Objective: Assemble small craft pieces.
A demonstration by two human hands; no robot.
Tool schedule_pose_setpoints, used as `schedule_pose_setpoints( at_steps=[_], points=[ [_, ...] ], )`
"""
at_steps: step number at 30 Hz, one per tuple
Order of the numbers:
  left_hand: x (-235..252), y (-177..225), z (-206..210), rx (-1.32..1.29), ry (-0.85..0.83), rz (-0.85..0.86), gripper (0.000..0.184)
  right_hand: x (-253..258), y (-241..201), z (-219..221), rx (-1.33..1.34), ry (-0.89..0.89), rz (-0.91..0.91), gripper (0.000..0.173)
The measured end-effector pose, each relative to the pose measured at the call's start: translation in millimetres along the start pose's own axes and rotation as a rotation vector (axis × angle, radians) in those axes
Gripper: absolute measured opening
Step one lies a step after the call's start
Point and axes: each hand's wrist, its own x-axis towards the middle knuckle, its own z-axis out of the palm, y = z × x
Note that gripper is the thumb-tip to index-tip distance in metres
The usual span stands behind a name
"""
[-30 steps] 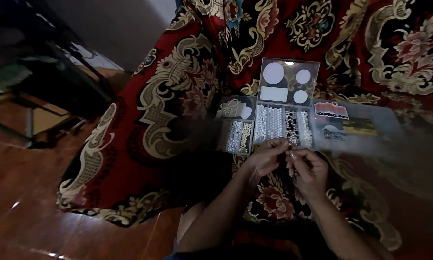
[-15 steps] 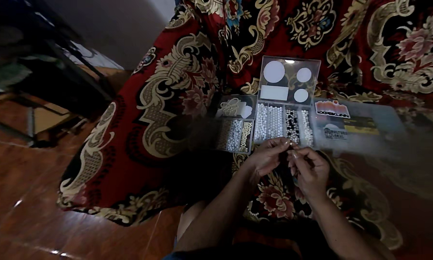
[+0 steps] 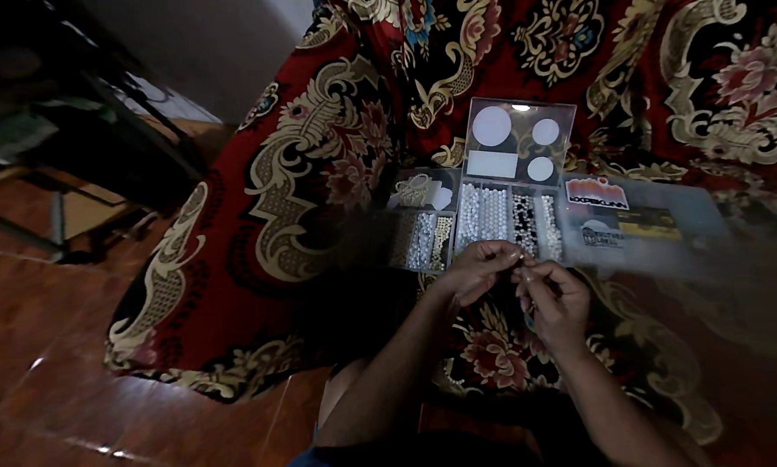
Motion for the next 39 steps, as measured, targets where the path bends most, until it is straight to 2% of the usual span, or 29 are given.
schedule_pose_setpoints(
  at_steps=[17, 39],
  points=[
    [2, 13, -12, 0.170, -0.050, 0.004, 0.019, 0, 1, -1, -0.001, -0.035, 0.025, 0.015],
    [3, 11, -14, 0.178, -0.024, 0.051, 0.017, 0, 3, 2, -0.046, -0.019, 0.019, 0.013]
  ],
)
